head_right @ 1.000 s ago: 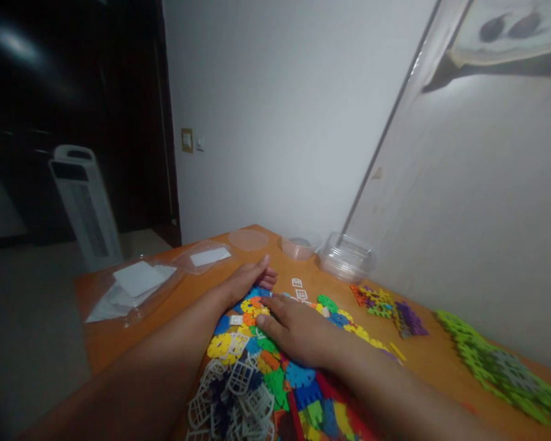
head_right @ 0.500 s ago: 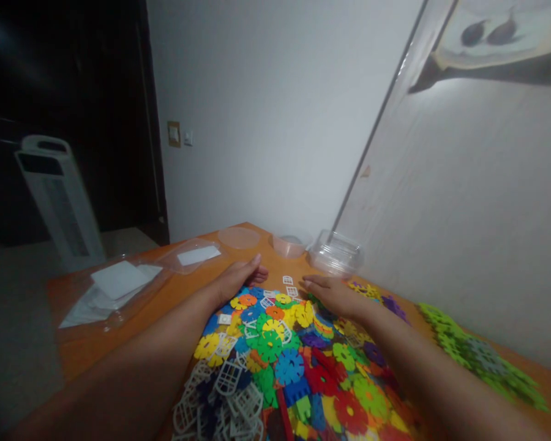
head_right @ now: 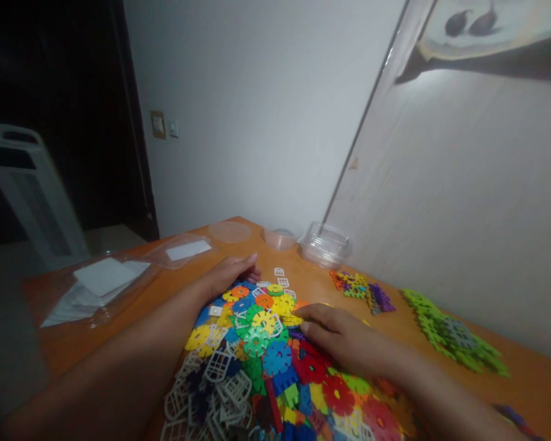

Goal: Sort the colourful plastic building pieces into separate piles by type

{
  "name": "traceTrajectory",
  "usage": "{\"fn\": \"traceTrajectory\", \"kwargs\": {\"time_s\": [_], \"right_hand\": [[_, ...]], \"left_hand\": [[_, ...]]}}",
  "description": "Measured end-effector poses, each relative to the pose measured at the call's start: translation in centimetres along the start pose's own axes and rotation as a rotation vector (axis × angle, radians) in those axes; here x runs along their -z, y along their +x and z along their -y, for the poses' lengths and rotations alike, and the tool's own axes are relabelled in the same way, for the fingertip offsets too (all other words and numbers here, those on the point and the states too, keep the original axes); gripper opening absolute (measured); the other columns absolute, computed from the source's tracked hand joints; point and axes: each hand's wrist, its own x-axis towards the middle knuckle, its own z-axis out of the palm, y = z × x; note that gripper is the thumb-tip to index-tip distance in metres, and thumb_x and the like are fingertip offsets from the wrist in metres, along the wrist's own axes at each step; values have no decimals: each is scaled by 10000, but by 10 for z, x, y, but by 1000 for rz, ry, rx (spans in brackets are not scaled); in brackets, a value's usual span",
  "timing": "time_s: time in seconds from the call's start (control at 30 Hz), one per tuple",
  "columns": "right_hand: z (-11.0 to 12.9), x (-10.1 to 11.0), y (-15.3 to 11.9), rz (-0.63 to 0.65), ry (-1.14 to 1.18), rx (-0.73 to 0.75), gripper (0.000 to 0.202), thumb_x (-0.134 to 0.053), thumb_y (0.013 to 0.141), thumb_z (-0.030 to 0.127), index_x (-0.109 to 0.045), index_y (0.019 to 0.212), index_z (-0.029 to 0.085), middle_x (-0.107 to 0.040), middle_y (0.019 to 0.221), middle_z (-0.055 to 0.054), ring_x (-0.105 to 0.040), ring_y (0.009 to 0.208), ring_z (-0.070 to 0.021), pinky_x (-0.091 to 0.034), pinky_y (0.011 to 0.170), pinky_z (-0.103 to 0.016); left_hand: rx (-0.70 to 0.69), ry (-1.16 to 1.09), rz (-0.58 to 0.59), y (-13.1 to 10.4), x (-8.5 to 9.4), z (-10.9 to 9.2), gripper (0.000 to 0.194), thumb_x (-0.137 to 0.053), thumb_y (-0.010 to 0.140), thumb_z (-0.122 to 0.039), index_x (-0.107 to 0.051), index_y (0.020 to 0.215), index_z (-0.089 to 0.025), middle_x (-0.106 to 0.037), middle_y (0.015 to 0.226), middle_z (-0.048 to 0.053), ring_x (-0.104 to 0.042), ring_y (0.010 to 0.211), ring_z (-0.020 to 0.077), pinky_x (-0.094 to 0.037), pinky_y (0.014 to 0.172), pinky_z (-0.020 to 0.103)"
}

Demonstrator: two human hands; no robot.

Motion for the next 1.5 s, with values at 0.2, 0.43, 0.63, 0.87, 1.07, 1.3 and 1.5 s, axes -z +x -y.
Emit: {"fn": "traceTrajectory", "kwargs": {"time_s": [0.2,0.43,0.63,0.87,1.07,1.3,1.5], "right_hand": [[18,0,-40,-11,26,-75,635,-546,913,679,-622,1430,318,-568,1509,-70,-527,1366,-343,-393,1181,-505],[21,16,-56,-74,198,-60,524,-622,889,621,-732,1291,303,-722,1295,-83,-646,1204,-316,-538,1038,-456],[-10,23,-3,-228,339,-79,443,-611,893,567,-771,1128,228,-773,1132,-103,-705,1081,-275,-556,995,-440],[-17,10,90,-188,191,-36,406,-645,879,507,-765,1125,207,-770,1135,-115,-710,1049,-287,-553,982,-441],[-10,-5,142,-76,30,-1,535,-580,933,472,-638,1391,201,-701,1328,-109,-663,1185,-277,-480,1082,-417],[-11,-8,119,49,-115,159,535,-461,981,534,-676,1349,211,-656,1404,-90,-578,1318,-280,-386,1173,-417],[8,-5,61,99,-49,88,529,-521,958,555,-693,1309,199,-738,1230,-103,-685,1090,-279,-514,1020,-428]], "left_hand": [[-9,-11,-11,-3,-2,0,749,-659,700,-827,-727,869,-100,-761,849,145,-698,771,228,-536,807,369],[3,4,-17,1,0,3,737,-650,706,-826,-721,876,-112,-749,793,117,-687,712,213,-523,750,345],[-20,29,-23,-2,-1,-2,765,-626,711,-838,-721,910,-106,-743,733,113,-688,671,214,-501,692,323],[-22,15,-18,-4,-1,-5,765,-601,736,-837,-693,930,-102,-708,649,86,-624,558,161,-460,601,282],[-20,-8,-15,-1,1,1,710,-620,772,-791,-692,973,-114,-723,730,83,-637,585,148,-460,599,267],[-33,-17,-19,-4,0,0,706,-655,740,-793,-708,955,-123,-730,815,87,-649,643,151,-484,650,279],[-46,-1,-12,-4,-2,-2,704,-675,719,-788,-712,924,-115,-727,838,92,-634,670,149,-474,658,276]]}}
